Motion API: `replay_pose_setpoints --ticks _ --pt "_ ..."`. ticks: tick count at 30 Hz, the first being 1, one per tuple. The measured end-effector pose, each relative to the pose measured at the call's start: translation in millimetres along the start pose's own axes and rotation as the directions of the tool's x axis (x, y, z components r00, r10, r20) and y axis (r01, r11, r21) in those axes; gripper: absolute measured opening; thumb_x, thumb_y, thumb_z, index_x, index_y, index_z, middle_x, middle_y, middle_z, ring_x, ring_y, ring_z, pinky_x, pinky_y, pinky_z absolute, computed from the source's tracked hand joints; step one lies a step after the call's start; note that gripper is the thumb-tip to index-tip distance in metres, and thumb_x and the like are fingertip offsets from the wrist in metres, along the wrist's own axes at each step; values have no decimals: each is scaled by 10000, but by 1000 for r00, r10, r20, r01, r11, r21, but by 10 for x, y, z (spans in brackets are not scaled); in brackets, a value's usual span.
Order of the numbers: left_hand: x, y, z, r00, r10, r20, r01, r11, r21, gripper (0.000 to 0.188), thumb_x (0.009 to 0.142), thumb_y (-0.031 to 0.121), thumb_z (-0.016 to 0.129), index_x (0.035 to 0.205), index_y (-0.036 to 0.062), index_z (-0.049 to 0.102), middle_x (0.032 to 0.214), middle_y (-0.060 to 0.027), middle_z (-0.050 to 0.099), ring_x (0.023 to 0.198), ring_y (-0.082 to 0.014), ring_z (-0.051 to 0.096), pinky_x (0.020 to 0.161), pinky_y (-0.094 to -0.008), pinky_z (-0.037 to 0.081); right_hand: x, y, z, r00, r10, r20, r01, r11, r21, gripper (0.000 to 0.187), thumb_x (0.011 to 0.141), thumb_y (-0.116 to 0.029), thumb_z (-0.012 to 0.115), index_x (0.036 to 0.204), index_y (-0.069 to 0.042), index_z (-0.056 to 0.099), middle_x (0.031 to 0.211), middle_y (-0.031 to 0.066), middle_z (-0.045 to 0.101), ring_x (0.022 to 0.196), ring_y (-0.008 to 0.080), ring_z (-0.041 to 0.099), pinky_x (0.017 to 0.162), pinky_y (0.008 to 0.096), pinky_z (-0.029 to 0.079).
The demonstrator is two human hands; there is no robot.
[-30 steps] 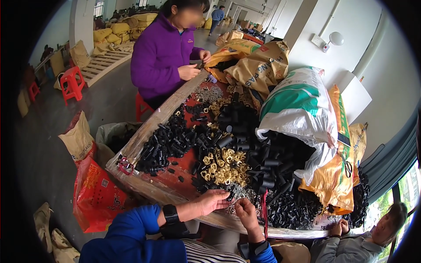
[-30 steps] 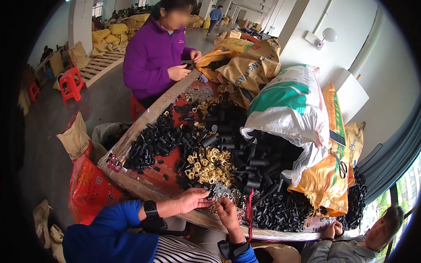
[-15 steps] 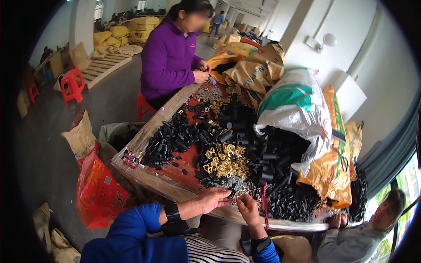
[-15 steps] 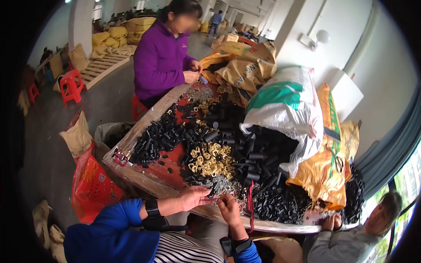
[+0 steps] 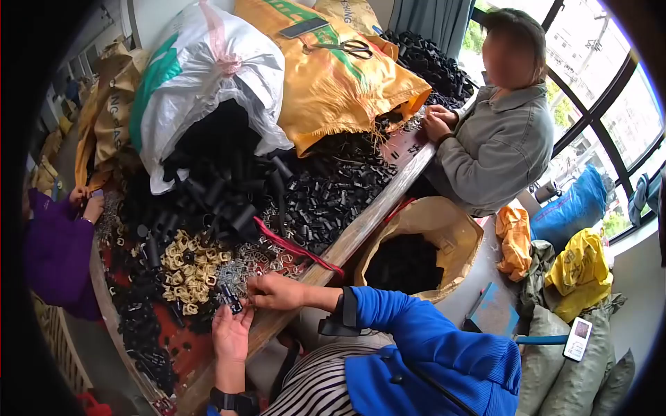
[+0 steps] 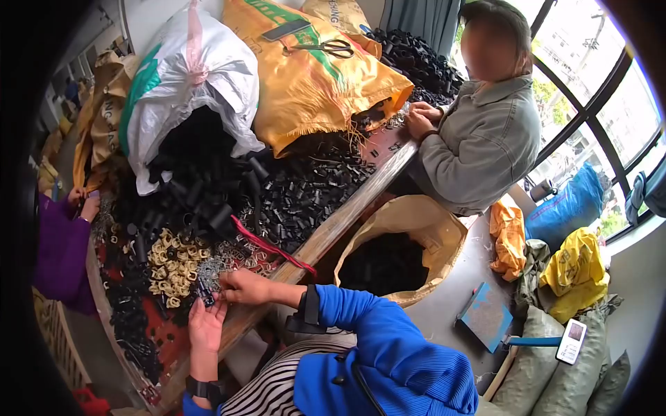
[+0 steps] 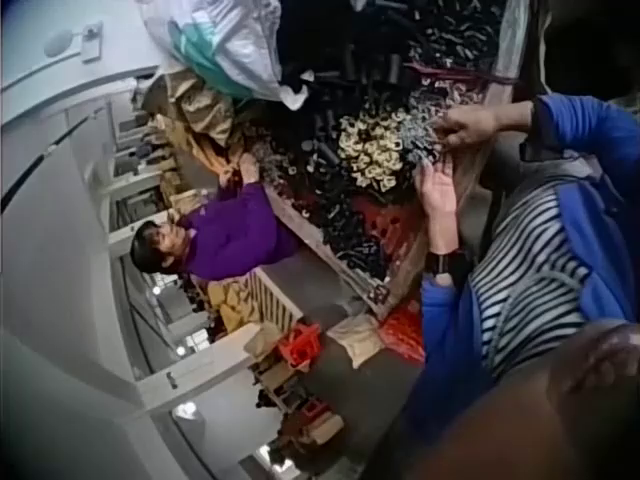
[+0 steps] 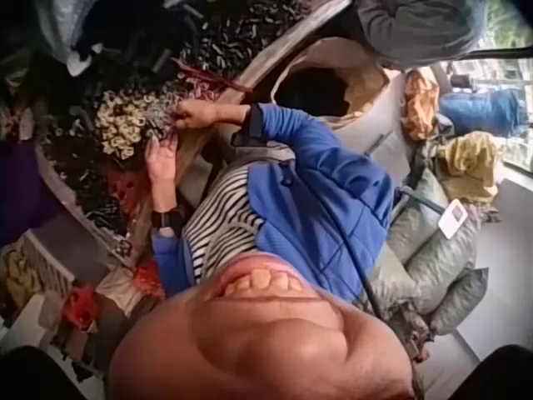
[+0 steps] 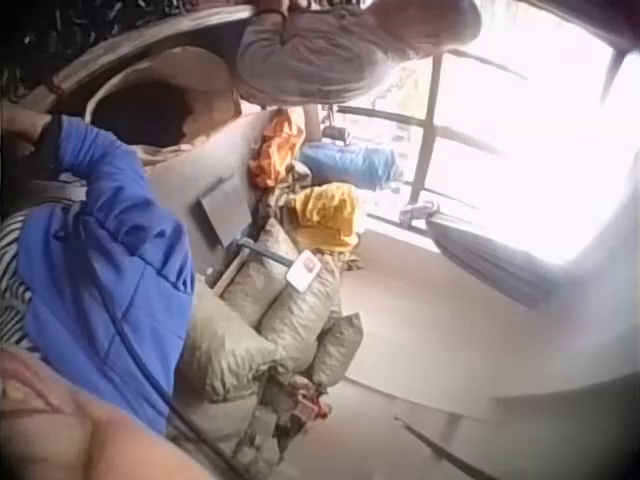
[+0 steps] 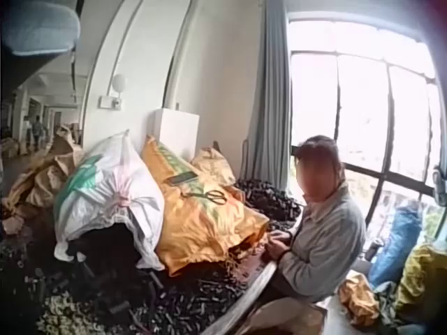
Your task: The person picks up a black plastic component and a metal clip by hand, fits the clip into the component, and then presses a second black plastic part onto the assembly before placing it into a bag.
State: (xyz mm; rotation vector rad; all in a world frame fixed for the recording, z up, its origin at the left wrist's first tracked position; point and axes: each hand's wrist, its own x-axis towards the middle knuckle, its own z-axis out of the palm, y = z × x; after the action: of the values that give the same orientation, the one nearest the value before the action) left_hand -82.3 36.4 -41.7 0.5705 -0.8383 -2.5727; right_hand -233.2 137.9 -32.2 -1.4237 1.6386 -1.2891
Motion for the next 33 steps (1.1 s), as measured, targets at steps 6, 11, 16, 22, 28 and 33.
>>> replay_pose_setpoints --ticks 6,11,16,22,28,33 --pt "26 -63 12 1000 7 11 -7 999 37 155 802 151 485 913 45 508 930 -126 546 882 -227 518 790 -362 431 -47 104 7 999 -6 -41 5 1000 -14 145 687 -135 504 736 -6 459 619 146 513 585 286 511 537 344 406" --pt "76 -113 60 1000 -9 5 9 999 44 149 803 149 483 912 51 509 932 -125 545 878 -226 520 788 -357 434 -99 105 -56 998 30 -63 -30 1000 7 153 692 -138 510 745 -4 460 614 150 507 584 284 511 531 342 403" --pt "61 -141 74 1000 -21 22 20 999 33 156 805 148 479 926 55 507 934 -122 545 877 -225 521 789 -354 435 -120 159 -42 997 4 -82 -3 1000 13 155 688 -133 511 751 0 461 621 152 508 586 281 513 528 344 402" --pt "-54 -124 20 999 -29 42 28 999 28 176 803 148 482 949 53 501 948 -110 540 893 -222 514 794 -351 435 -153 77 39 998 26 -57 -27 999 -28 140 677 -122 505 740 -4 467 636 144 519 594 274 518 532 342 407" --pt "-155 -79 -30 999 -38 25 38 999 -10 192 808 163 473 959 48 499 951 -104 537 904 -223 508 781 -344 439 -142 -51 99 999 15 -33 -16 1000 -24 144 685 -131 513 739 -5 469 640 147 519 599 278 520 533 344 406" --pt "-245 21 -45 999 -31 -31 29 997 -68 144 793 138 492 912 59 509 927 -110 547 863 -234 530 743 -337 450 -82 -116 158 999 -31 -8 31 998 -55 128 689 -116 506 743 -9 462 636 137 511 581 256 505 529 342 397"
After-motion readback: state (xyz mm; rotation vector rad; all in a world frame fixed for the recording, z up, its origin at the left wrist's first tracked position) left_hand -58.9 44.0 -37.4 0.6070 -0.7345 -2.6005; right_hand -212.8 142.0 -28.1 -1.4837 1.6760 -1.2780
